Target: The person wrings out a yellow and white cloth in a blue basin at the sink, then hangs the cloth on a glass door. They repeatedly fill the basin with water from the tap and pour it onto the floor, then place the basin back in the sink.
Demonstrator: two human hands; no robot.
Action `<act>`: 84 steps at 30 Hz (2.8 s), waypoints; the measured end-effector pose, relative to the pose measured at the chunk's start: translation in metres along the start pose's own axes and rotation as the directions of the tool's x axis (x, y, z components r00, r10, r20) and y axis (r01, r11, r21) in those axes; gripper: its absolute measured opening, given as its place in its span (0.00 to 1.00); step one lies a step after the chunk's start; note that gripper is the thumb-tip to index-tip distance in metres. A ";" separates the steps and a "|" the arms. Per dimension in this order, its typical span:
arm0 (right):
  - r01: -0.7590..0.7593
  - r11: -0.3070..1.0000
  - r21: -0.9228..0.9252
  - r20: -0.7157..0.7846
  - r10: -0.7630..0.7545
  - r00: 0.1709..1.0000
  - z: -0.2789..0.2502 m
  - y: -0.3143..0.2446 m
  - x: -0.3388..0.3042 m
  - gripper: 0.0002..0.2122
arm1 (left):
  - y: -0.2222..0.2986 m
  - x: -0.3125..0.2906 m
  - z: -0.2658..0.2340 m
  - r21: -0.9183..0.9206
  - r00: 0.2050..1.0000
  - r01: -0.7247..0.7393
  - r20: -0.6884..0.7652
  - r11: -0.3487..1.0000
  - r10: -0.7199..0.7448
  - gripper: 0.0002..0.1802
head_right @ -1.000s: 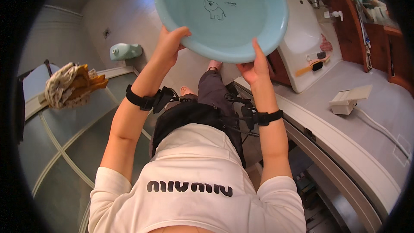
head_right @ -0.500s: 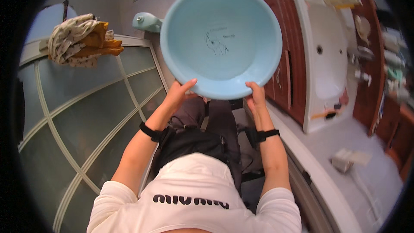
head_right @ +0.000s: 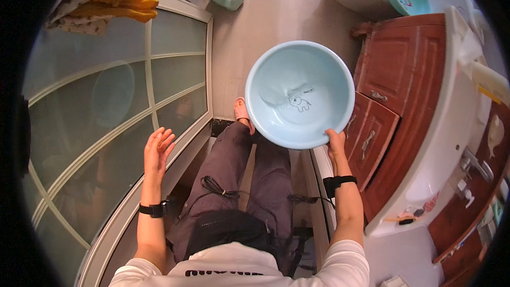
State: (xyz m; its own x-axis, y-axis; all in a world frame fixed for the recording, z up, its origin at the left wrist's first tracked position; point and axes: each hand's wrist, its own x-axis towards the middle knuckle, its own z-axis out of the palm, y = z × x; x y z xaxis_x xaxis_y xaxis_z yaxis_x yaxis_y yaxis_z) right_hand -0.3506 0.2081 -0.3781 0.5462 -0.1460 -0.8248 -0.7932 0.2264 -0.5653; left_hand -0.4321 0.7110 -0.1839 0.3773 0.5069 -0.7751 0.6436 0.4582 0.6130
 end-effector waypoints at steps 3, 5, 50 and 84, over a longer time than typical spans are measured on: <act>-0.085 0.992 -0.089 -0.020 0.083 0.996 -0.014 0.026 0.039 0.23 | -0.018 0.017 -0.011 0.060 0.997 -0.033 -0.067 0.998 0.037 0.17; -0.052 0.985 -0.166 -0.036 0.047 0.998 -0.027 0.045 0.059 0.20 | -0.027 0.034 -0.015 0.065 0.996 -0.011 -0.090 0.998 0.017 0.16; 0.085 0.818 -0.569 0.156 0.006 0.988 0.058 0.125 0.163 0.17 | -0.101 0.042 -0.004 -0.101 0.998 0.053 -0.039 0.993 -0.058 0.14; 0.198 0.725 -0.660 0.046 -0.225 0.973 -0.024 0.112 0.139 0.22 | -0.101 0.022 0.011 -0.145 0.999 0.035 0.013 0.989 -0.033 0.16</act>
State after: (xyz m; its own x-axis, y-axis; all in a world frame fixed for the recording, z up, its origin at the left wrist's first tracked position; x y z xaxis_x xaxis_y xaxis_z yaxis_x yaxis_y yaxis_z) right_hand -0.3698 0.1897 -0.5566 0.7222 -0.1484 -0.6756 -0.6440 -0.5006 -0.5785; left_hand -0.4817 0.6676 -0.2643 0.3644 0.4820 -0.7968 0.5530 0.5764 0.6016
